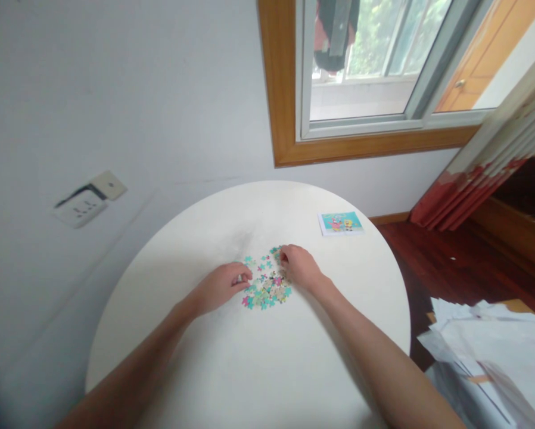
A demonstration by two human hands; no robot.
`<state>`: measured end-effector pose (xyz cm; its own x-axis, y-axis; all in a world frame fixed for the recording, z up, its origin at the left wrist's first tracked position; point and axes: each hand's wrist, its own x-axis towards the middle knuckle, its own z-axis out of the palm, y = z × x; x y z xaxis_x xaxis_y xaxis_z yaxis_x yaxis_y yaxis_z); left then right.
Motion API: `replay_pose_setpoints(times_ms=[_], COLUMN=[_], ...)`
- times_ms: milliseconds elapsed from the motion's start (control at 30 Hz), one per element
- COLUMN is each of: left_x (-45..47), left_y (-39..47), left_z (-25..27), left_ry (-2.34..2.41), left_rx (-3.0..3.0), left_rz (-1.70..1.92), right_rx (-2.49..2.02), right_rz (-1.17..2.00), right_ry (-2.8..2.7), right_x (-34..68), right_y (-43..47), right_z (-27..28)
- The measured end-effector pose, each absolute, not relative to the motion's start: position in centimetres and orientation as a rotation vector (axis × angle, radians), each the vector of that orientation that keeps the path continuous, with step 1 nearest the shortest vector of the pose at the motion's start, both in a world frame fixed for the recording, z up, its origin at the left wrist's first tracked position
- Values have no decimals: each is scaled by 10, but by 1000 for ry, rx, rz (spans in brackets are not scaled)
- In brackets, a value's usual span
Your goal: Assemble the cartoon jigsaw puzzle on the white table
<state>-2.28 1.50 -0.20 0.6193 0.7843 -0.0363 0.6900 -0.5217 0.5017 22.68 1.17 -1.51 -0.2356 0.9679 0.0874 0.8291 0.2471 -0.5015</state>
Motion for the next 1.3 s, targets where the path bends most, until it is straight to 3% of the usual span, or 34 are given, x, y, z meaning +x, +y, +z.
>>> replay_pose_setpoints(times_ms=[133, 367, 433, 567, 733, 967, 1167, 1300], left_x=[-26, -23, -20, -15, -25, -48, -26, -13], left_y=[19, 15, 14, 12, 12, 11, 7, -2], left_z=[-6, -12, -12, -11, 2, 13, 4, 1], left_ry=[1114, 1124, 1153, 1153, 1173, 1259, 1212, 1019], left_rx=[2402, 2399, 2375, 2294, 2098, 2117, 2299, 2431], left_rz=[245, 178, 179, 190, 149, -116, 98, 159], right_rx=[-1593, -1545, -1657, -1901, -1778, -1689, -1523, -1645], right_rz=[729, 1436, 1354, 813, 519, 571, 708, 679], right_ry=[-2076, -2232, -2325, -2476, -2339, -2383, -2345, -2344], right_x=[250, 267, 261, 252, 244, 227, 240, 261], right_y=[8, -12, -16, -15, -5, 3, 0, -6], right_z=[-1, 10, 11, 13, 9, -8, 2, 16])
